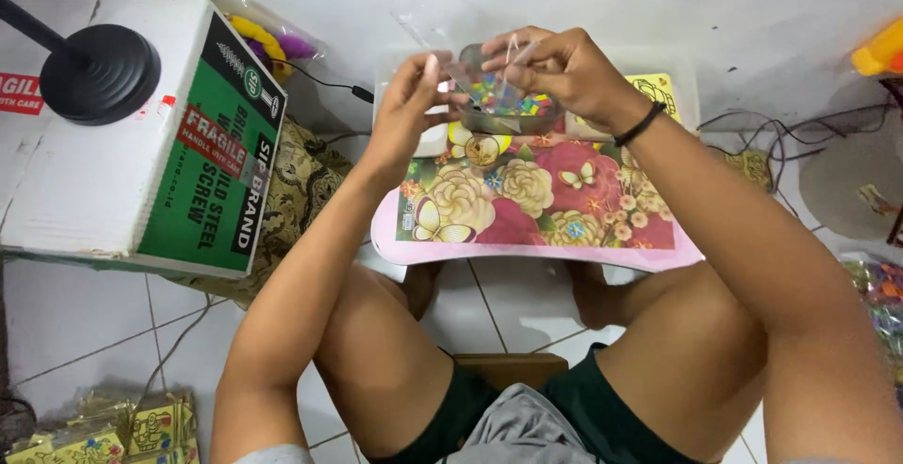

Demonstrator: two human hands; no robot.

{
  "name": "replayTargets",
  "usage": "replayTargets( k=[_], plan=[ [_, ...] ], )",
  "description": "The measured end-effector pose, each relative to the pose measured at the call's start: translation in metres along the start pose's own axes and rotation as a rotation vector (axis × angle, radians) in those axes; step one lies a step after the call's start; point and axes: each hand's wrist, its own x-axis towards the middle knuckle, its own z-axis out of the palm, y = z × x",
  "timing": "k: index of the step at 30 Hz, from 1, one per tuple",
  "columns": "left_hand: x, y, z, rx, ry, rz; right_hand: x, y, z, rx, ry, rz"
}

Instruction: The person sits on the floor and packs small colorful stickers into clear plastic bags. They place a yellow paper with a vehicle outline into each bag, add stickers, and then set the filled bags aside.

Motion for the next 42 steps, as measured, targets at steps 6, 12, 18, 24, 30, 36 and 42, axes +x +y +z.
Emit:
replayTargets(
  k=[6, 12, 18, 24, 30, 36, 42],
  plan=[
    [-0.021, 0.013, 0.026, -0.084, 0.007, 0.152, -0.050, -0.028, 0.006, -0.067, 0.061, -0.031],
    [-0.038, 0.026, 0.050, -0.098, -0.067, 0.238, -0.078, -0.044, -0.009, 0.094, 0.045, 0.079],
    [-0.039, 0.023, 0.062, 0.137, -0.081, 0.208, -0.080, -0.054, -0.013, -0.037, 0.026, 0.100],
    [-0.020, -0.007, 0.063, 0.300, 0.029, 0.205, -0.066, -0.039, -0.008, -0.108, 0.207, 0.156],
    [-0.013, -0.004, 0.061, 0.524, 0.144, 0.066, -0.050, -0.019, -0.020, -0.178, 0.300, 0.181],
    [-0.004, -0.004, 0.077, 0.593, 0.151, 0.064, -0.049, 0.010, -0.023, -0.399, 0.341, 0.165],
    [-0.005, 0.002, 0.096, 0.630, 0.019, -0.026, -0.056, 0.021, -0.006, -0.522, 0.391, 0.149]
  ],
)
